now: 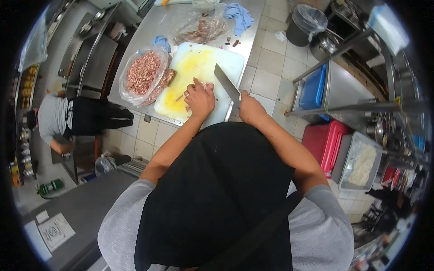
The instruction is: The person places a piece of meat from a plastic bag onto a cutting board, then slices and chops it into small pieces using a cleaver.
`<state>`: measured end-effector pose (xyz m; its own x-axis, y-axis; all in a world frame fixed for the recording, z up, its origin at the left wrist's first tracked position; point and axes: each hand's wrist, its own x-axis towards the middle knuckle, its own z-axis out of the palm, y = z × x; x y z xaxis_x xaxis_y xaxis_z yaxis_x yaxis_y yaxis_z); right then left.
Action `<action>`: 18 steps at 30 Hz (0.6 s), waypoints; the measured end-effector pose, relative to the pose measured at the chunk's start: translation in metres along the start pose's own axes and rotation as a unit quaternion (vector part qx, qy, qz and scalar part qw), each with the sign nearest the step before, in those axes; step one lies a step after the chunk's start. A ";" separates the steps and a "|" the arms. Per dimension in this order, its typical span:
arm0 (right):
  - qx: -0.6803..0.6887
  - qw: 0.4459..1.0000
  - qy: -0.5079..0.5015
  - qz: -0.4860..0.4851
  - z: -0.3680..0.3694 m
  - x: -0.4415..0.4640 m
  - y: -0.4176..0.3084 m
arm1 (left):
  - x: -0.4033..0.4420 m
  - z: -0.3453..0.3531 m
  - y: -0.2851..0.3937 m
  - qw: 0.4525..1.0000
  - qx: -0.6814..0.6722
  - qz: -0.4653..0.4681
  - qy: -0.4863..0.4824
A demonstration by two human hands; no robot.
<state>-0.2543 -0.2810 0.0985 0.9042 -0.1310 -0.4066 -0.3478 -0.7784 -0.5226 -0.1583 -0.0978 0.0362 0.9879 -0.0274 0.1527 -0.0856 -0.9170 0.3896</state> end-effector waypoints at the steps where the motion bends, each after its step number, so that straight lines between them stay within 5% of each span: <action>1: -0.032 0.999 -0.013 -0.002 -0.002 -0.001 -0.004 | 0.002 -0.004 -0.005 1.000 -0.001 -0.011 0.006; 4: -0.041 0.999 -0.016 -0.004 -0.004 -0.003 -0.009 | 0.014 -0.025 -0.045 0.996 -0.014 0.061 0.058; 10: -0.094 0.995 -0.007 -0.040 -0.013 -0.006 -0.016 | 0.013 -0.030 -0.101 0.962 -0.102 0.248 -0.054; 18: -0.179 0.976 -0.022 -0.123 -0.010 -0.007 -0.040 | -0.008 -0.027 -0.057 0.971 -0.133 0.192 -0.049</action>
<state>-0.2443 -0.2550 0.1292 0.9349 0.1068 -0.3383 -0.0060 -0.9487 -0.3160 -0.1649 -0.0349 0.0375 0.8828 -0.3971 0.2509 -0.4679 -0.6962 0.5445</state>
